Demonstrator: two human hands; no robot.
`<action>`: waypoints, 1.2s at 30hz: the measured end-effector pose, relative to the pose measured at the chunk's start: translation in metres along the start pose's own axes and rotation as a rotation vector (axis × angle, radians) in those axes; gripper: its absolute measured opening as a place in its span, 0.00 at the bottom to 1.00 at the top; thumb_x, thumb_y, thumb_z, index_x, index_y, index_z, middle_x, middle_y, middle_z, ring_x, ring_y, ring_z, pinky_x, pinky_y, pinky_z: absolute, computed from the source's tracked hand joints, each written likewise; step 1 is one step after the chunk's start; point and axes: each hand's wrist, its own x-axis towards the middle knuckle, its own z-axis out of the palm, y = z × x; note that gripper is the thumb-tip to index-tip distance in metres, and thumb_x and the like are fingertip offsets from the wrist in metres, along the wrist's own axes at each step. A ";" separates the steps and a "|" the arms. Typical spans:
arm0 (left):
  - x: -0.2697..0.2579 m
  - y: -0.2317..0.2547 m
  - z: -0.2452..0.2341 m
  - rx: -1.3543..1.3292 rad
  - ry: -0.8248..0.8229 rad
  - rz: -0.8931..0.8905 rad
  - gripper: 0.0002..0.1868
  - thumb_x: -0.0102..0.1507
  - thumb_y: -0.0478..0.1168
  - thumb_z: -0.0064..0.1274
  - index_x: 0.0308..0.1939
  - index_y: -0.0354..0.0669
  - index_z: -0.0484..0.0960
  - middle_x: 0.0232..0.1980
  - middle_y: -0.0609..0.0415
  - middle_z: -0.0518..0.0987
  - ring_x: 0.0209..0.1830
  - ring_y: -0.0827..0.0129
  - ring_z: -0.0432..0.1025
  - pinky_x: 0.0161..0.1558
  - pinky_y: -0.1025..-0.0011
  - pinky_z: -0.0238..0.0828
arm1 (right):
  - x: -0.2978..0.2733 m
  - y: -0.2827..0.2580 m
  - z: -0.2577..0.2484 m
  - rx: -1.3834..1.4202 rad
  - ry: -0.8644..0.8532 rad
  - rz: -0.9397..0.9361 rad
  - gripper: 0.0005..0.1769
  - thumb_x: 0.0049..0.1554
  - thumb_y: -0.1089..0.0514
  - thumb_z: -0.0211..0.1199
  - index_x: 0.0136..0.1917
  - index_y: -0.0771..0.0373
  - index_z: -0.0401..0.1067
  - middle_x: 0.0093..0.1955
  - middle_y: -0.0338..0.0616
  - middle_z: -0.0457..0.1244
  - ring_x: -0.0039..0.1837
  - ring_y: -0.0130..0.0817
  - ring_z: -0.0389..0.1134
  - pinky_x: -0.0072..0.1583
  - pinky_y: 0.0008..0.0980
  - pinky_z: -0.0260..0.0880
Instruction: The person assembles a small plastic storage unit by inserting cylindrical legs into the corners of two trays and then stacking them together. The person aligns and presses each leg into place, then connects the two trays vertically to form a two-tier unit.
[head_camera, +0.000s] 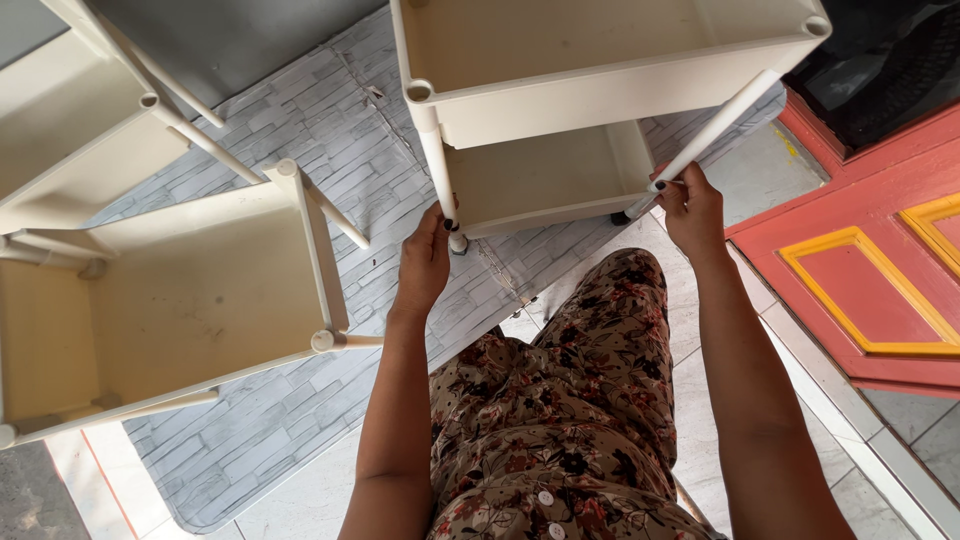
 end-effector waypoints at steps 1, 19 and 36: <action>0.000 -0.001 -0.002 -0.029 0.012 0.073 0.17 0.74 0.37 0.41 0.67 0.48 0.74 0.43 0.48 0.84 0.40 0.65 0.78 0.43 0.65 0.74 | 0.000 -0.001 0.001 0.007 0.002 -0.005 0.08 0.68 0.64 0.54 0.61 0.62 0.68 0.57 0.42 0.67 0.62 0.33 0.71 0.62 0.31 0.77; -0.004 -0.014 -0.009 -0.104 -0.012 0.214 0.18 0.72 0.37 0.45 0.67 0.47 0.75 0.36 0.51 0.83 0.28 0.73 0.70 0.37 0.71 0.70 | -0.003 0.002 0.005 0.052 0.017 0.006 0.07 0.70 0.61 0.54 0.61 0.62 0.68 0.57 0.40 0.67 0.61 0.30 0.71 0.63 0.32 0.77; -0.001 -0.010 -0.006 -0.227 0.045 0.301 0.25 0.68 0.33 0.52 0.70 0.42 0.70 0.67 0.43 0.76 0.67 0.55 0.72 0.65 0.59 0.73 | -0.004 0.002 0.006 0.047 0.028 0.006 0.09 0.70 0.60 0.54 0.62 0.62 0.68 0.57 0.41 0.67 0.61 0.30 0.71 0.62 0.33 0.78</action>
